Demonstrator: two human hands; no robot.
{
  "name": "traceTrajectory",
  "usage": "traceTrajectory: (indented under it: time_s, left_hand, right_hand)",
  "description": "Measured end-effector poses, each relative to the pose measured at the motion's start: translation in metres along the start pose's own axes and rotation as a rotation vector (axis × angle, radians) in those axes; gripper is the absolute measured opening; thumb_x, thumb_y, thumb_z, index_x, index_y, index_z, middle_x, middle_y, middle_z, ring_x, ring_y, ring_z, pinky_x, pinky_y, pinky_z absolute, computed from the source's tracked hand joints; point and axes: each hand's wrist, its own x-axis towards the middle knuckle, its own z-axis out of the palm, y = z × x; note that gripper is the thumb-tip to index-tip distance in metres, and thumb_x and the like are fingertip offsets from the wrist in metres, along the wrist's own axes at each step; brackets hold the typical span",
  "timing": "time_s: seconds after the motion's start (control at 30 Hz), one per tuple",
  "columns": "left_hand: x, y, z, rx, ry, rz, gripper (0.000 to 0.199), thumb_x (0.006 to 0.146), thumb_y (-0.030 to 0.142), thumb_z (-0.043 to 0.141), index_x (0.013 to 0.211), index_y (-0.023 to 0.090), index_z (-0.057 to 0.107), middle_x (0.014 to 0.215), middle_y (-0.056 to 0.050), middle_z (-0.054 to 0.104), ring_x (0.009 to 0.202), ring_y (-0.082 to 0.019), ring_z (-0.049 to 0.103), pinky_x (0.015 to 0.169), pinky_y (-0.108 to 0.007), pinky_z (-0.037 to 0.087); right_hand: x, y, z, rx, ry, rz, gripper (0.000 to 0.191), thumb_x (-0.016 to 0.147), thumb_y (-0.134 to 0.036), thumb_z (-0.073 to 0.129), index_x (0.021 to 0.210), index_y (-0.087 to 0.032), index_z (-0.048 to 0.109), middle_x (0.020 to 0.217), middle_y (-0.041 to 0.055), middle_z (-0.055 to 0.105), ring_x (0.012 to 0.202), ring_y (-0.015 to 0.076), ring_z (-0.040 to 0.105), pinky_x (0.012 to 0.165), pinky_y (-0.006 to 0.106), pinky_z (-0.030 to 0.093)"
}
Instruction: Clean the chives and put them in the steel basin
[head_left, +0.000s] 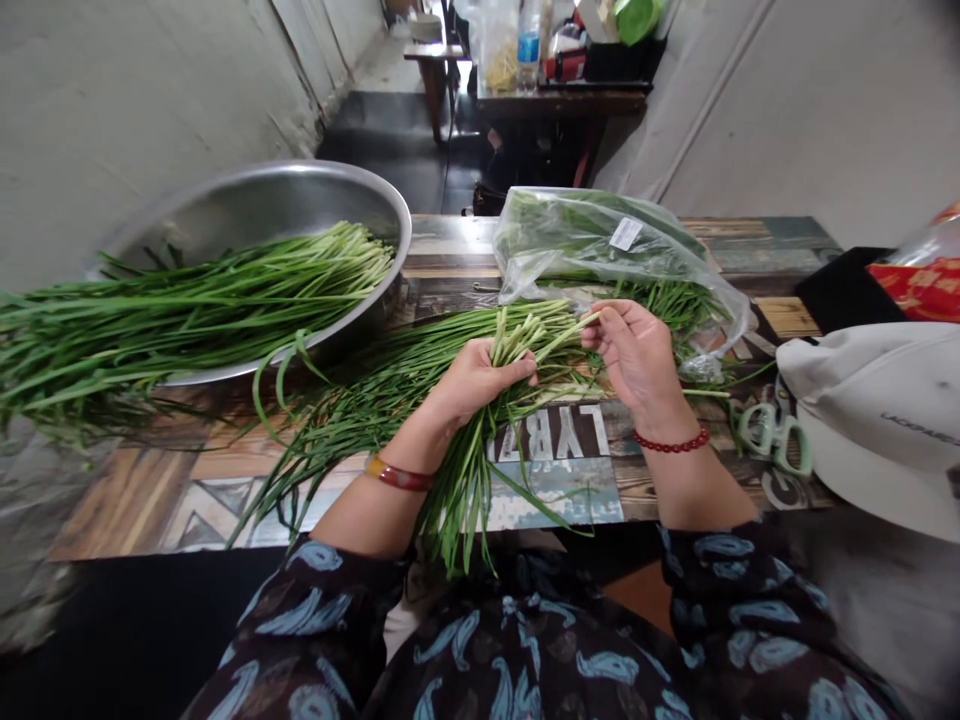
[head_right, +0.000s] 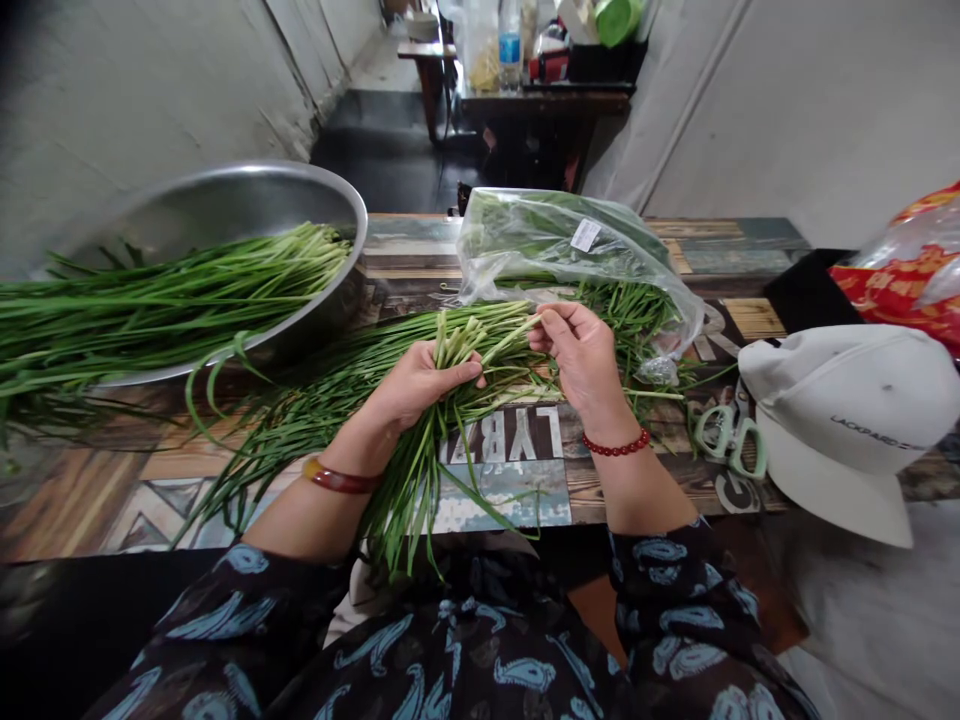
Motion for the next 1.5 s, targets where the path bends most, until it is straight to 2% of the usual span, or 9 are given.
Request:
traceTrajectory:
  time_s: [0.13, 0.27, 0.53, 0.7, 0.8, 0.9, 1.1, 1.37, 1.5]
  left_hand:
    - [0.000, 0.001, 0.001, 0.001, 0.050, 0.006, 0.033, 0.072, 0.044, 0.079, 0.073, 0.012, 0.068, 0.068, -0.002, 0.068, 0.066, -0.012, 0.057, 0.069, -0.024, 0.044]
    - [0.001, 0.000, 0.004, -0.016, 0.082, 0.005, 0.031, 0.069, 0.041, 0.081, 0.073, 0.012, 0.068, 0.067, -0.002, 0.067, 0.065, -0.012, 0.056, 0.069, -0.024, 0.043]
    - [0.001, 0.001, 0.005, 0.044, 0.064, 0.012, 0.030, 0.071, 0.040, 0.079, 0.070, 0.012, 0.069, 0.067, -0.002, 0.067, 0.063, -0.011, 0.054, 0.063, -0.023, 0.041]
    - [0.003, -0.003, -0.001, 0.028, 0.072, -0.061, 0.034, 0.072, 0.045, 0.078, 0.081, 0.013, 0.069, 0.066, -0.001, 0.068, 0.049, -0.008, 0.041, 0.045, -0.022, 0.026]
    - [0.004, -0.005, -0.003, 0.002, 0.082, -0.092, 0.037, 0.071, 0.047, 0.079, 0.081, 0.014, 0.067, 0.065, -0.002, 0.069, 0.046, -0.007, 0.037, 0.042, -0.022, 0.022]
    - [0.003, -0.003, -0.002, 0.010, 0.091, -0.094, 0.039, 0.071, 0.050, 0.078, 0.078, 0.014, 0.065, 0.065, -0.002, 0.069, 0.046, -0.006, 0.036, 0.042, -0.022, 0.023]
    - [0.001, -0.001, 0.005, 0.073, 0.091, 0.023, 0.029, 0.068, 0.038, 0.080, 0.075, 0.012, 0.069, 0.070, -0.001, 0.067, 0.064, -0.010, 0.054, 0.064, -0.022, 0.042]
    - [0.002, 0.003, -0.005, 0.064, 0.198, 0.038, 0.030, 0.078, 0.041, 0.072, 0.086, 0.012, 0.073, 0.077, -0.002, 0.069, 0.048, -0.005, 0.035, 0.045, -0.022, 0.026]
    - [0.001, 0.003, -0.002, 0.084, 0.110, 0.040, 0.036, 0.077, 0.046, 0.073, 0.088, 0.012, 0.075, 0.076, -0.003, 0.070, 0.055, -0.008, 0.047, 0.052, -0.022, 0.035]
  right_hand:
    - [-0.003, 0.004, 0.003, -0.105, -0.006, -0.011, 0.037, 0.083, -0.059, 0.065, 0.086, -0.022, 0.062, 0.076, -0.0003, 0.065, 0.063, 0.0098, 0.060, 0.054, 0.021, 0.047]
    - [-0.010, 0.009, 0.014, -0.212, -0.173, 0.028, 0.033, 0.076, -0.051, 0.074, 0.077, -0.019, 0.065, 0.069, -0.0009, 0.064, 0.060, 0.0099, 0.055, 0.055, 0.023, 0.043]
    - [-0.011, 0.007, 0.016, -0.498, -0.272, -0.155, 0.027, 0.086, -0.040, 0.064, 0.069, -0.019, 0.063, 0.065, 0.0006, 0.066, 0.060, 0.0130, 0.056, 0.060, 0.027, 0.043]
    - [-0.010, 0.000, 0.011, -0.729, -0.221, -0.431, 0.020, 0.093, -0.030, 0.053, 0.077, -0.022, 0.062, 0.078, 0.0045, 0.070, 0.076, 0.0184, 0.063, 0.075, 0.031, 0.047]
    - [-0.008, -0.003, 0.004, -0.779, -0.151, -0.447, 0.029, 0.095, -0.032, 0.048, 0.070, -0.022, 0.058, 0.074, 0.0047, 0.067, 0.073, 0.0182, 0.062, 0.074, 0.031, 0.046]
    - [-0.005, -0.003, -0.001, -0.719, -0.147, -0.312, 0.043, 0.097, -0.042, 0.045, 0.060, -0.022, 0.055, 0.060, 0.0021, 0.060, 0.061, 0.0150, 0.057, 0.067, 0.030, 0.044]
    - [-0.004, 0.002, 0.007, -0.184, -0.168, 0.054, 0.044, 0.078, -0.063, 0.068, 0.087, -0.020, 0.068, 0.072, 0.0002, 0.066, 0.062, 0.0112, 0.058, 0.057, 0.023, 0.046]
    - [-0.005, -0.004, 0.003, -0.060, -0.286, 0.080, 0.038, 0.077, -0.056, 0.074, 0.090, -0.021, 0.067, 0.082, 0.0010, 0.066, 0.070, 0.0111, 0.061, 0.067, 0.026, 0.055]
    - [-0.007, -0.002, 0.008, -0.064, -0.325, 0.016, 0.035, 0.080, -0.052, 0.073, 0.093, -0.021, 0.062, 0.085, 0.0013, 0.067, 0.072, 0.0119, 0.063, 0.071, 0.028, 0.057]
